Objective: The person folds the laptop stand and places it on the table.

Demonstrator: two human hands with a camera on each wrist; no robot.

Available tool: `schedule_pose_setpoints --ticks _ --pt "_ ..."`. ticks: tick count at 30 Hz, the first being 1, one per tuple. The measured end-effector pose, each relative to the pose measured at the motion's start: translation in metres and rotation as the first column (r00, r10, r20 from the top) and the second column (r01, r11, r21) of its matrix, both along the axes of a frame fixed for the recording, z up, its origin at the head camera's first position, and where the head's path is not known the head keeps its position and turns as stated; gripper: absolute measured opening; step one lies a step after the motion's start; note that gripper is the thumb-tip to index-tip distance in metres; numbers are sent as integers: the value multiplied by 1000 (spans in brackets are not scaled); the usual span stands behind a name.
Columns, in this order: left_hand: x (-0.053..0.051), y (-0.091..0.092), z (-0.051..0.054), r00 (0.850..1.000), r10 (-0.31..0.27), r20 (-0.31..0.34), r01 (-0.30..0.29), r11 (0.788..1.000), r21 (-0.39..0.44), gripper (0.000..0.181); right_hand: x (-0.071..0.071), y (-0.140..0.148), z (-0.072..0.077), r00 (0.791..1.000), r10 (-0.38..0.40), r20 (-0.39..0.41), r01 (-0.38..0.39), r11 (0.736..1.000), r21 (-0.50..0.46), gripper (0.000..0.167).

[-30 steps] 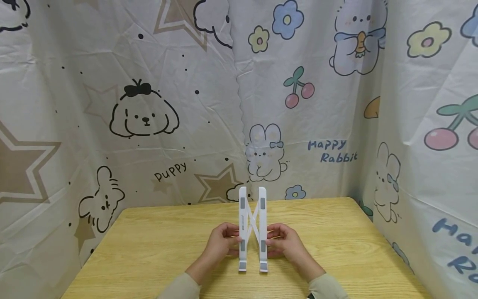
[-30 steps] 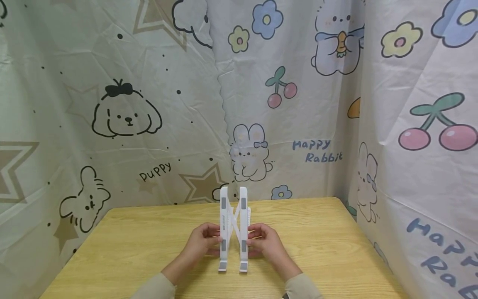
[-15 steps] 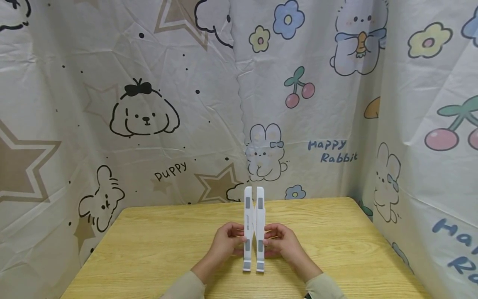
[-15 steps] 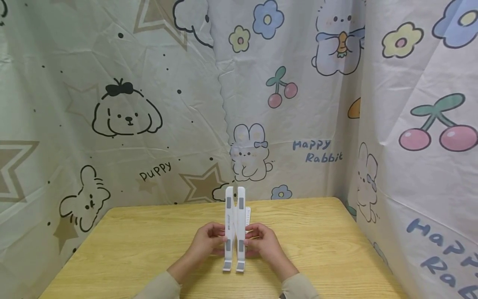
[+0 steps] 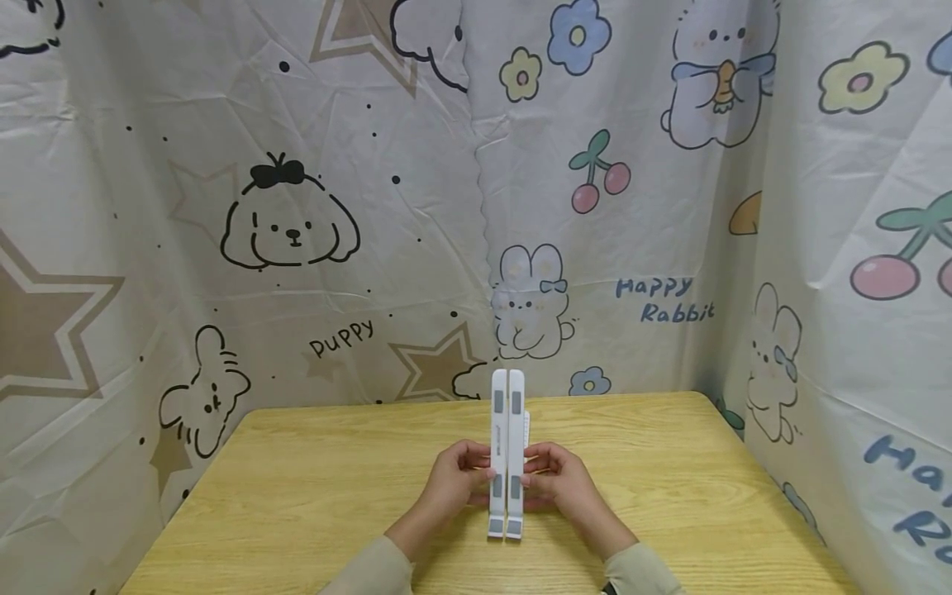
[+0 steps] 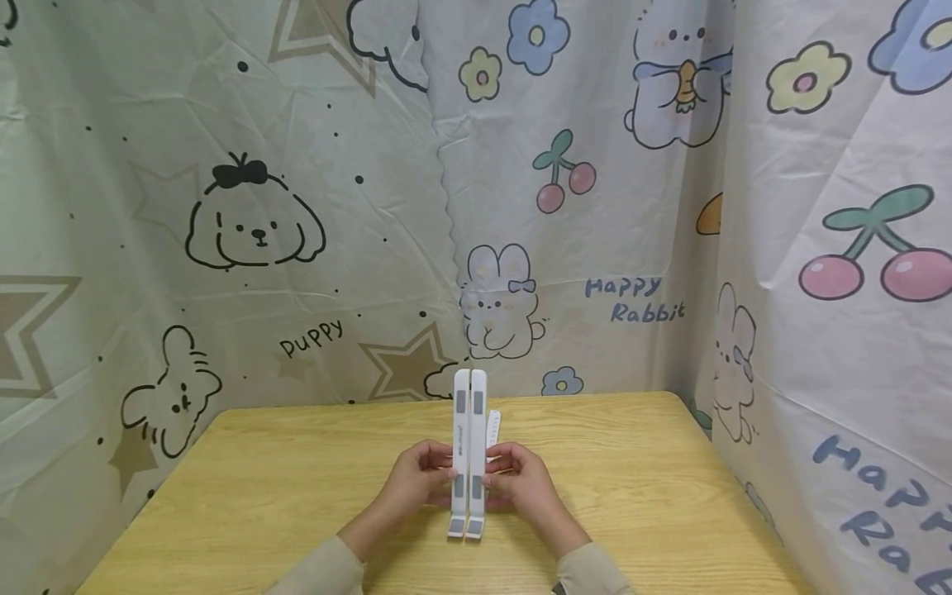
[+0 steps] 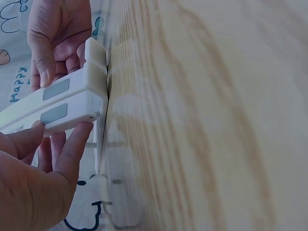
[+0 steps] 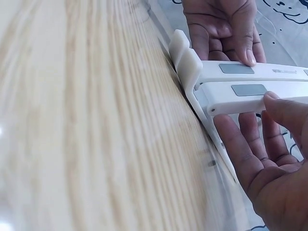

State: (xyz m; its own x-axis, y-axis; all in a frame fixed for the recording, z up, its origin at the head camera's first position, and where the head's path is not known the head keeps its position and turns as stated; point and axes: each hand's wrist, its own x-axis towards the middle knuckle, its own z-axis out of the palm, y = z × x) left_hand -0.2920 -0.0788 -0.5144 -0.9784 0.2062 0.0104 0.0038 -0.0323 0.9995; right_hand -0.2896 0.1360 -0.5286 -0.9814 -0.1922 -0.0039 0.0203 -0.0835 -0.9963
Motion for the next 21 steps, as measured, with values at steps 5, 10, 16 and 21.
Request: schedule_pose_setpoints --ticks 5,10,16,21 --pt "1 2 1 1000 -9 -4 9 1000 -1 28 2 0 0 1000 11 8 -11 1000 -7 44" --pt "1 4 2 1000 -13 -5 13 1000 -9 28 4 -1 4 1000 -11 4 11 1000 -7 44" --pt "4 5 2 999 1 -49 -4 998 -56 26 1 1 9 999 19 -37 -16 996 84 40" --pt "6 2 1 994 -7 -109 -14 982 -186 30 -12 14 22 970 111 -214 -17 918 397 32"
